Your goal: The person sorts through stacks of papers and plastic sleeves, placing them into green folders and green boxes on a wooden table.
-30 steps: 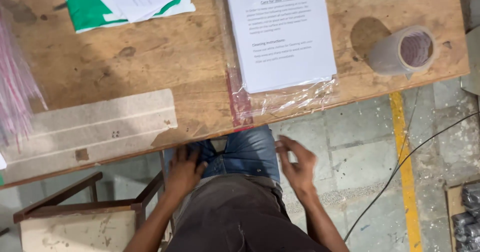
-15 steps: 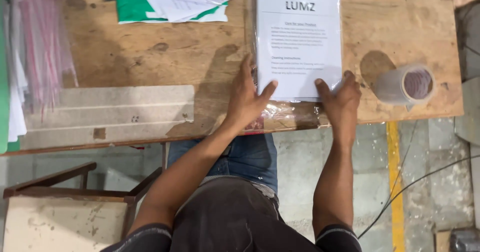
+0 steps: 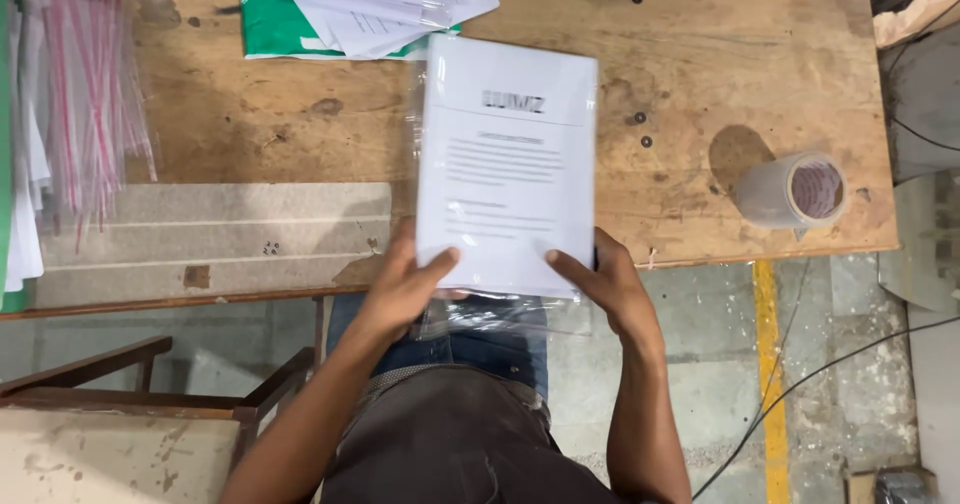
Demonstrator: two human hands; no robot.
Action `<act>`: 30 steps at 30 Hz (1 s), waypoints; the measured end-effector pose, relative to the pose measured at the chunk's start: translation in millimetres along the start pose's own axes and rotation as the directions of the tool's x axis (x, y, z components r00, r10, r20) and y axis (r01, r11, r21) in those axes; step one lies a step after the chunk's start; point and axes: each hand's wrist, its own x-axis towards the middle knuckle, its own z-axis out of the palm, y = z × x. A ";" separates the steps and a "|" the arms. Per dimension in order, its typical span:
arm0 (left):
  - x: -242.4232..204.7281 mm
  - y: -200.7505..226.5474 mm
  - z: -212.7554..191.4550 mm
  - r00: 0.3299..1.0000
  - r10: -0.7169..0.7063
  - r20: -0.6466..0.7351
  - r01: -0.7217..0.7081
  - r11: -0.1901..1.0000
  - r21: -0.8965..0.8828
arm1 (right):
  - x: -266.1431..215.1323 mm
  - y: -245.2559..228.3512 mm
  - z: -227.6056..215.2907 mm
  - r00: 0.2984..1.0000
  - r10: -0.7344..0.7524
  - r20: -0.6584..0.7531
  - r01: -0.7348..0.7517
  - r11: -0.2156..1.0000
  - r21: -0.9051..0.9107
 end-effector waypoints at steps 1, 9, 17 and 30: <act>-8.6 8.9 -3.7 0.966 -0.239 -0.100 0.222 0.963 -0.156 | 0.6 -5.8 2.1 0.999 0.044 0.028 -0.040 0.990 -0.134; -33.9 -4.3 -37.6 0.951 -0.204 -0.235 0.168 0.972 -0.164 | 221.2 -15.1 -18.1 0.729 -0.630 -0.266 0.436 0.728 -0.530; -34.2 -0.4 -38.1 0.944 -0.223 -0.244 0.185 0.968 -0.168 | 324.7 -69.5 34.1 0.631 -0.543 -0.554 0.263 0.821 -0.506; -23.2 12.6 -39.5 0.915 -0.350 -0.202 0.311 0.928 -0.204 | 344.8 -63.4 33.6 0.427 -0.658 -0.620 0.283 0.749 -0.599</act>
